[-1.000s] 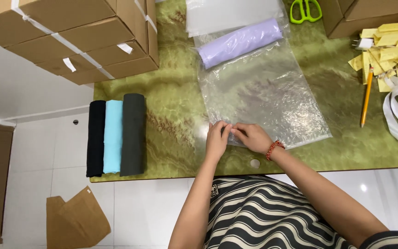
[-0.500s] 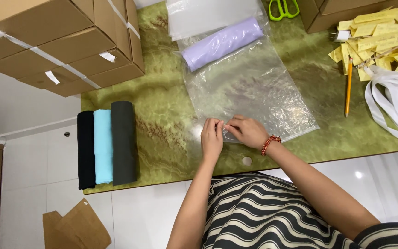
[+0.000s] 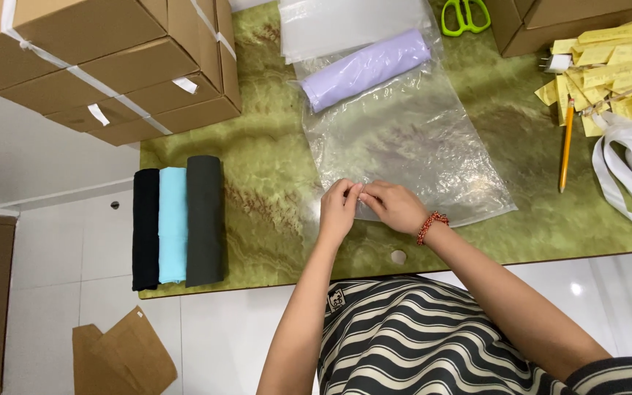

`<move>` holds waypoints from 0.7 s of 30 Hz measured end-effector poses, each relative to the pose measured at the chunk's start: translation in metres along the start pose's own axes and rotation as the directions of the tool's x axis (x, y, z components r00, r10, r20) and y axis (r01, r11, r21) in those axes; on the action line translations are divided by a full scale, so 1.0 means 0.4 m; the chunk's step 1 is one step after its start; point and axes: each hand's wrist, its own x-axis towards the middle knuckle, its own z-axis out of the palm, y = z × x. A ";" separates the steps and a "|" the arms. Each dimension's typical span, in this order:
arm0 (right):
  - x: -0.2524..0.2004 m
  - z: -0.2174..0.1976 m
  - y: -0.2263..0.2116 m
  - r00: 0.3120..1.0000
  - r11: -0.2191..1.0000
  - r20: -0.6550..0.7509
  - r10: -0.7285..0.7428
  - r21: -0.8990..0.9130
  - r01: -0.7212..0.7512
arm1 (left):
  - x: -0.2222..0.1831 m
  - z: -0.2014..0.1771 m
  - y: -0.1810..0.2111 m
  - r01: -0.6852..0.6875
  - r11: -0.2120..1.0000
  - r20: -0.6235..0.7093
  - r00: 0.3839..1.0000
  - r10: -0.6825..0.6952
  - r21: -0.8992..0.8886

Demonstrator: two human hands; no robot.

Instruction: The person writes on a yellow sticky note attached to a cardboard box tied with a white ribbon, then stacks the box. They place a rolled purple fabric into a clear plastic bag, seal it, and put it into a cardboard box. Finally, they close the box and tie it with a white ribbon.

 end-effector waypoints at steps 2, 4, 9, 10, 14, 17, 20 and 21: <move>0.004 -0.018 0.003 1.000 1.000 -0.004 -0.010 0.000 0.010 | 0.013 0.000 0.014 -0.018 1.000 -0.022 1.000 0.018 0.004; 0.004 -0.033 0.010 1.000 1.000 -0.010 -0.015 -0.003 0.015 | 0.020 0.002 0.032 -0.038 0.999 -0.040 0.998 0.038 0.004; -0.079 -0.083 0.044 0.999 0.996 0.031 0.009 -0.089 -0.006 | 0.051 -0.070 -0.030 0.189 0.979 -0.205 0.958 -0.202 -0.082; -0.113 -0.081 0.083 0.999 0.996 0.029 0.017 -0.090 -0.014 | 0.065 -0.103 -0.043 0.189 0.978 -0.197 0.959 -0.202 -0.084; -0.198 -0.102 0.261 0.996 0.971 -0.087 0.014 -0.237 -0.034 | 0.121 -0.205 -0.111 0.133 0.990 -0.273 0.955 -0.114 0.052; -0.270 -0.163 0.362 0.985 0.931 -0.170 0.029 -0.353 -0.088 | 0.090 -0.220 -0.114 0.203 0.978 -0.277 0.944 -0.182 0.051; -0.289 -0.207 0.419 0.971 0.929 -0.233 0.052 -0.346 -0.133 | 0.065 -0.188 -0.095 0.299 0.954 -0.281 0.916 -0.285 0.006; -0.284 -0.217 0.435 0.961 0.951 -0.270 0.064 -0.276 -0.141 | 0.066 -0.170 -0.091 0.338 0.941 -0.290 0.898 -0.329 -0.023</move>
